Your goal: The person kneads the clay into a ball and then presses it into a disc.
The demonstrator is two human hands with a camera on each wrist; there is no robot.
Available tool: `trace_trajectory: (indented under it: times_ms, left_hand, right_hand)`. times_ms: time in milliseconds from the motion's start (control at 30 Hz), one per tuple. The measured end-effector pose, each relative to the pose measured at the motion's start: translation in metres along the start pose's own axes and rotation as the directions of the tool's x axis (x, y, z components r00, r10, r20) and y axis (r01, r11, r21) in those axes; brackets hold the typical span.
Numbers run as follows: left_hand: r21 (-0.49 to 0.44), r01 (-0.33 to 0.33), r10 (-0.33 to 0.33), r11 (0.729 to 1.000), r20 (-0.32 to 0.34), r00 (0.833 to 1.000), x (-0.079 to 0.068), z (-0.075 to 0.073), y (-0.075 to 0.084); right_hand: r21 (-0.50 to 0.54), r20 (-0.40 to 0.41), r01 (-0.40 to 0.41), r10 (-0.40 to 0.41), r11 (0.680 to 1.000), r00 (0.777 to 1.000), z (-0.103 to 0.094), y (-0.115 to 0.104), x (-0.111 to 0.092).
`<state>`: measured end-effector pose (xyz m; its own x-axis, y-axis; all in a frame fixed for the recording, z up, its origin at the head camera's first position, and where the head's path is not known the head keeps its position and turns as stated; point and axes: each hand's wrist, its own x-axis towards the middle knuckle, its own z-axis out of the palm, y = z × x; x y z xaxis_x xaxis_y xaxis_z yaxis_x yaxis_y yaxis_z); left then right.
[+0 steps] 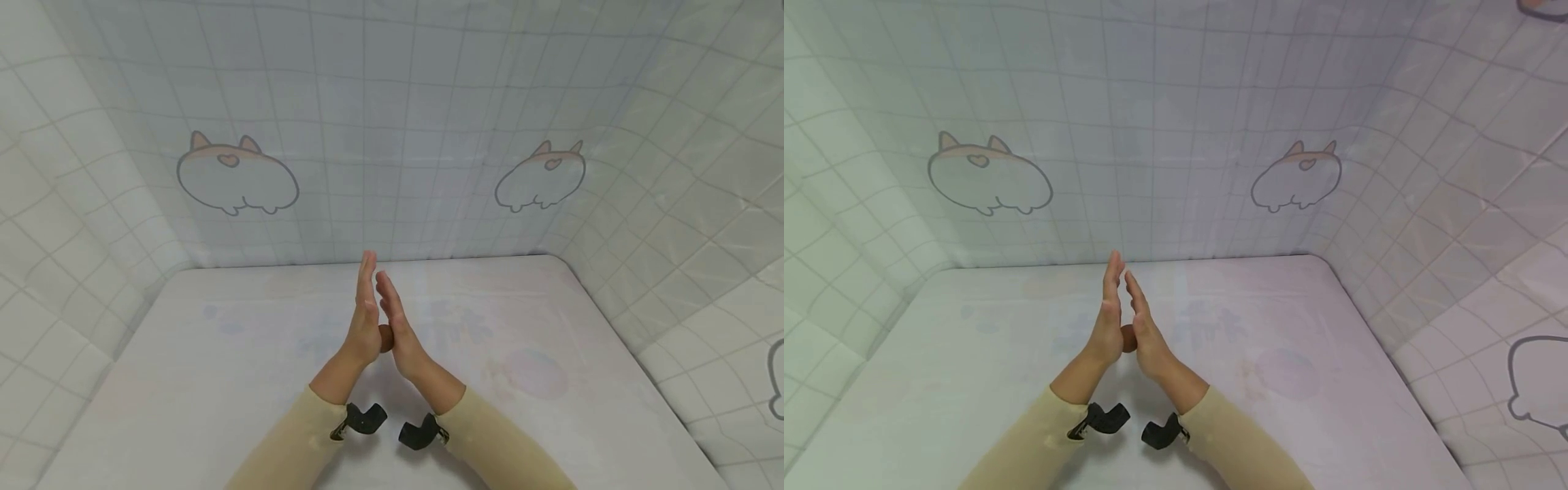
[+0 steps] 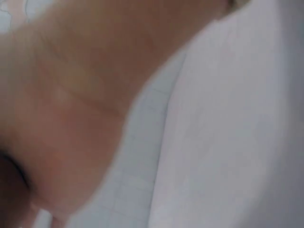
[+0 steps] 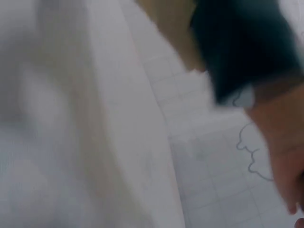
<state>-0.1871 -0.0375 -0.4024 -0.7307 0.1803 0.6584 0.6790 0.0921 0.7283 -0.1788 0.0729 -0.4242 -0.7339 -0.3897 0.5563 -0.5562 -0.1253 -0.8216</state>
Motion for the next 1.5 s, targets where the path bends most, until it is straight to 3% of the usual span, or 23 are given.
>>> trace_trajectory:
  times_ms: [200, 333, 433, 600, 900, 1200, 1367, 1500]
  left_hand:
    - [-0.022, 0.089, -0.088, 0.996, 0.042, 0.995, -0.004, -0.001, -0.01]
    - [-0.093, 0.215, -0.205, 0.972, 0.104, 0.973, -0.01, 0.003, -0.015]
    - [-0.129, 0.287, -0.268, 0.949, 0.145, 0.952, -0.015, 0.007, -0.016]
    - [-0.183, 0.33, -0.296, 0.926, 0.189, 0.936, -0.024, 0.016, -0.014]
    - [-0.271, 0.266, -0.215, 0.925, 0.206, 0.955, -0.032, 0.023, -0.003]
    - [-0.283, 0.167, -0.138, 0.944, 0.12, 0.983, -0.032, 0.021, 0.001]
    - [-0.279, 0.089, -0.073, 0.956, 0.066, 0.995, -0.025, 0.016, 0.0]
    - [-0.258, 0.063, -0.055, 0.964, 0.04, 0.998, -0.021, 0.011, -0.001]
  right_hand:
    - [0.013, -0.019, 0.063, -0.062, 0.998, 0.998, 0.001, -0.008, 0.0]
    - [-0.039, -0.056, 0.09, -0.093, 0.995, 0.994, -0.002, -0.014, 0.002]
    - [-0.047, -0.084, 0.063, -0.067, 0.997, 0.994, -0.005, -0.017, 0.003]
    - [-0.053, -0.127, 0.017, -0.024, 0.998, 0.992, -0.012, -0.018, 0.007]
    - [-0.072, -0.181, -0.099, 0.085, 0.993, 0.98, -0.026, -0.007, 0.016]
    - [-0.054, -0.052, -0.237, 0.234, 0.97, 0.971, -0.024, 0.001, 0.015]
    - [-0.008, 0.009, -0.173, 0.173, 0.985, 0.985, -0.016, 0.008, 0.01]
    - [-0.003, 0.033, -0.111, 0.111, 0.994, 0.993, -0.008, 0.01, 0.006]
